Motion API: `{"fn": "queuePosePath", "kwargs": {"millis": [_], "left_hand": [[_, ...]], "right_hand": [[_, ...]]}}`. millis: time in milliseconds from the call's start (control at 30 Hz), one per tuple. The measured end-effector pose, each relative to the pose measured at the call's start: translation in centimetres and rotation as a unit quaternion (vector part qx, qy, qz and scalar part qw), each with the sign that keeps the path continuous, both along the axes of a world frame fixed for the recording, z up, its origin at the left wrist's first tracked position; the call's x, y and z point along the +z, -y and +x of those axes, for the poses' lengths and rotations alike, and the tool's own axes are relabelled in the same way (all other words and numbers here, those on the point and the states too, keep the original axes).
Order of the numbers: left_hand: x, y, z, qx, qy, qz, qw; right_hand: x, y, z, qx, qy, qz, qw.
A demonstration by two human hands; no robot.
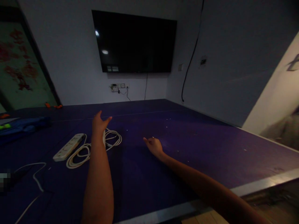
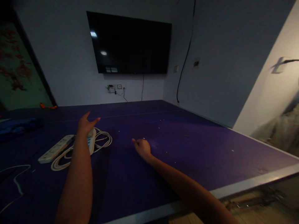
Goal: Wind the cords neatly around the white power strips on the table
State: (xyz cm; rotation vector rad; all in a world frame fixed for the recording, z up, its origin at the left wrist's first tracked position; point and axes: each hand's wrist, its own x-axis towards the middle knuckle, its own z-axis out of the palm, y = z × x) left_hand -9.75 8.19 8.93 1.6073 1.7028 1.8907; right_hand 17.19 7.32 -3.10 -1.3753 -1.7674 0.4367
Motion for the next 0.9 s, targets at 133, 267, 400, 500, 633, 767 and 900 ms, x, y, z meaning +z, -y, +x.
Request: {"fn": "queuePosePath", "kwargs": {"millis": [133,267,400,500,633,767,900], "left_hand": [[-0.5,-0.4,9.0,-0.074,-0.009,0.019,0.997],[-5.9,2.6,14.3,-0.234,-0.1,-0.042,0.966],[-11.1,6.9,13.6,-0.297,-0.182,-0.102,0.932],[-12.6,8.0,12.3,-0.296,-0.18,-0.116,0.931],[-12.3,8.0,12.1,-0.292,-0.188,-0.125,0.929],[-11.8,8.1,12.5,-0.281,-0.209,-0.135,0.927],[-11.8,8.3,12.6,-0.273,-0.219,-0.132,0.927]], "right_hand": [[-0.4,0.3,0.5,-0.019,0.033,0.027,0.999],[-0.3,1.1,0.3,0.033,0.118,0.046,0.991],[-0.3,2.0,0.0,0.103,0.205,0.059,0.972],[0.0,2.5,-0.3,0.16,0.283,0.066,0.943],[0.2,2.7,-0.5,0.177,0.298,0.072,0.935],[-0.1,2.5,-0.3,0.181,0.291,0.078,0.936],[-0.3,2.5,-0.3,0.181,0.294,0.081,0.935]]}}
